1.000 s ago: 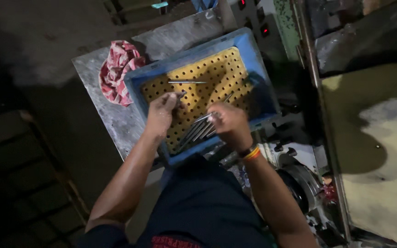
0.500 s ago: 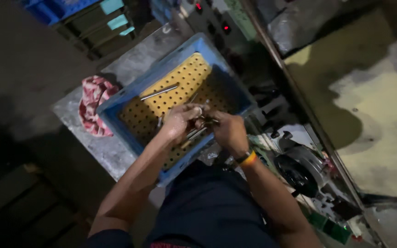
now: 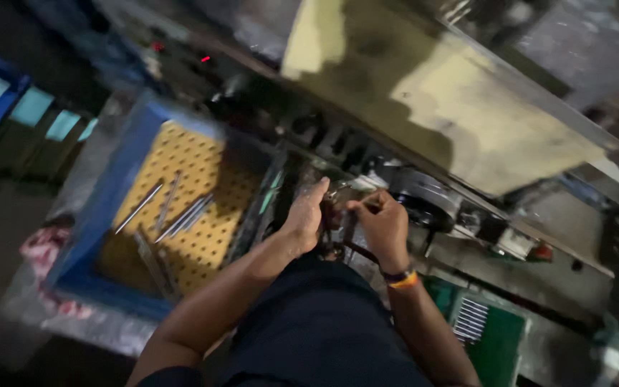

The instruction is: The person repeatedly picks up metal rods from a green bin, inserts them into a grinding machine, and operates a lever to process them. The processed rods are then placed into a blue tray with a perforated yellow insert.

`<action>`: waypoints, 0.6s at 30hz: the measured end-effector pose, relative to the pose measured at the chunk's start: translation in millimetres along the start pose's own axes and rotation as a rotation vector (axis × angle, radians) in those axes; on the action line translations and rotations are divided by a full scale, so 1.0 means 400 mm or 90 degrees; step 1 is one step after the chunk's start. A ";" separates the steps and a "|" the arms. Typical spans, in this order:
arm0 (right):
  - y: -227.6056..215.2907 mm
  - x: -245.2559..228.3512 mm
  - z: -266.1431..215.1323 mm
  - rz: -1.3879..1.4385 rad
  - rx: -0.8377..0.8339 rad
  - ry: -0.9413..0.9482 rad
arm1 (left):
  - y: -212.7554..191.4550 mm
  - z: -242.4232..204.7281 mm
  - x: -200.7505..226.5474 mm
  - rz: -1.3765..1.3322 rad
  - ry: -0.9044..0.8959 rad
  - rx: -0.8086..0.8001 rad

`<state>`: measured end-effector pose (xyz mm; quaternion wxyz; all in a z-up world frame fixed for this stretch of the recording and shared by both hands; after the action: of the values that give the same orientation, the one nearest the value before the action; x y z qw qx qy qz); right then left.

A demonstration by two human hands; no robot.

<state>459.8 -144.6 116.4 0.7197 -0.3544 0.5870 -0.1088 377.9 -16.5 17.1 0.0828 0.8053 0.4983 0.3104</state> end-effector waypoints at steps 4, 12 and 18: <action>-0.122 0.092 0.008 0.526 -0.084 0.308 | 0.121 0.034 -0.056 0.042 0.055 -0.049; -0.206 0.242 0.010 0.658 0.050 0.405 | 0.318 0.089 -0.132 0.017 0.132 -0.209; -0.315 0.277 0.021 0.766 0.047 0.352 | 0.444 0.102 -0.170 0.022 0.046 -0.233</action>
<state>532.2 -296.2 112.1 0.4895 0.1010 0.8414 0.2055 514.0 -154.3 34.9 0.2044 0.7737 0.4220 0.4260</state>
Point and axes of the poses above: each hand's wrist, its own z-axis towards the middle knuckle, its own y-axis out of the palm, x = y × z, the point moved 2 cm from there along z, towards the middle knuckle, and after that the axes turned 10 degrees about x, right-handed, at the moved point
